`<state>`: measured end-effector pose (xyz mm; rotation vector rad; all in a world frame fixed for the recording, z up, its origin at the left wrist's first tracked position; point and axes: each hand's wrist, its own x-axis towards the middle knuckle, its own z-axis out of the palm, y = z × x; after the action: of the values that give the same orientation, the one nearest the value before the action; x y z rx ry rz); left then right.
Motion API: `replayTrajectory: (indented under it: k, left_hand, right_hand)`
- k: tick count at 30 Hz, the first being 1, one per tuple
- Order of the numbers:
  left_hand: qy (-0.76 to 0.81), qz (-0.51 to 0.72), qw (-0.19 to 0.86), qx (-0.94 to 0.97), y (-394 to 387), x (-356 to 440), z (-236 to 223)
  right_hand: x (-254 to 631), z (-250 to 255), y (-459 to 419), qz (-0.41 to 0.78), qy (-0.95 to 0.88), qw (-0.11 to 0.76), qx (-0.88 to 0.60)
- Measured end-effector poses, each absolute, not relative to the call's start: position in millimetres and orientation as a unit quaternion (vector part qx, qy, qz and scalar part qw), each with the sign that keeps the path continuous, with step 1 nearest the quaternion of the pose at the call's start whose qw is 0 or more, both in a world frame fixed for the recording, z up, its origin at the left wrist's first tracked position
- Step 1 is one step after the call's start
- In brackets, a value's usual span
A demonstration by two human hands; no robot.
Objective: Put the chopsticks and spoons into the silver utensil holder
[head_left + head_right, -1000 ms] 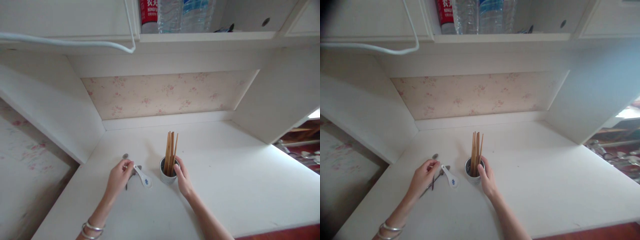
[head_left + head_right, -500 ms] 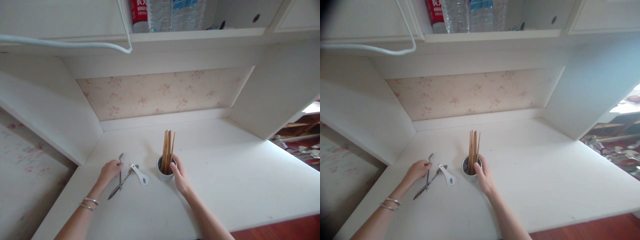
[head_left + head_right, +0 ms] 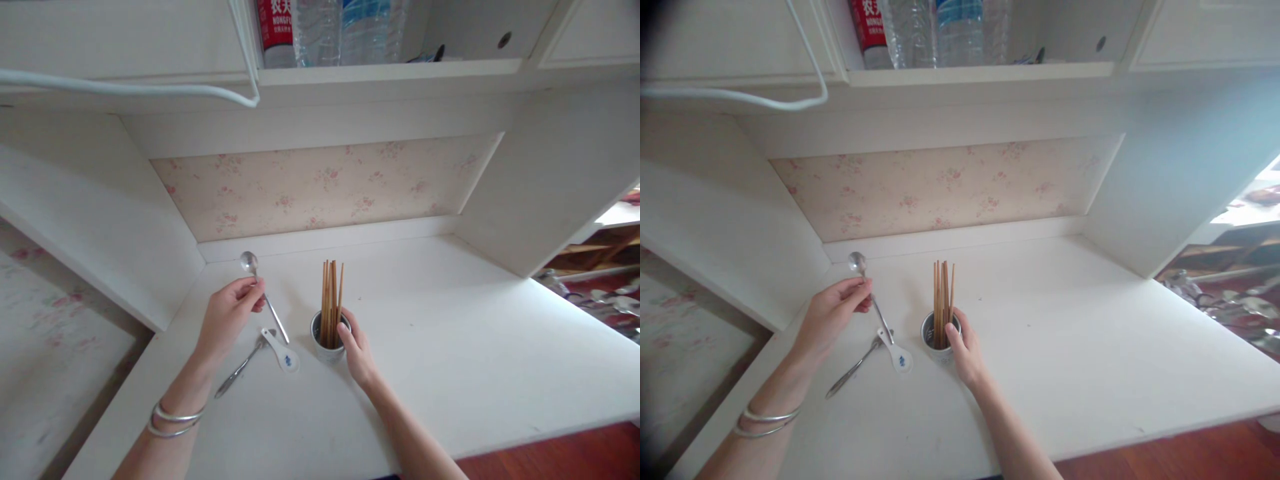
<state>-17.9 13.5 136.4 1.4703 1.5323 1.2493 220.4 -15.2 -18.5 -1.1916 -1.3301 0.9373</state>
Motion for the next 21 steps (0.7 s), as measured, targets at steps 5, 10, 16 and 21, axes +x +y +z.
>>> replayTrajectory:
  k: [5, 10, 16, 21]
  left_hand:
    - [0.543, 0.455, 0.379, 0.595, 16, 40, 118]
    - [0.551, 0.396, 0.336, 0.654, 18, 63, 84]
    - [0.559, 0.397, 0.238, 0.689, 15, 64, 63]
    - [0.544, 0.404, 0.274, 0.683, 13, 63, 50]
  right_hand:
    - [218, -13, -15, 0.388, -0.561, 0.552, -0.48]
    - [219, -8, -15, 0.399, -0.561, 0.554, -0.468]
    - [219, -6, -15, 0.391, -0.564, 0.556, -0.47]
    - [219, -4, -16, 0.384, -0.569, 0.556, -0.469]
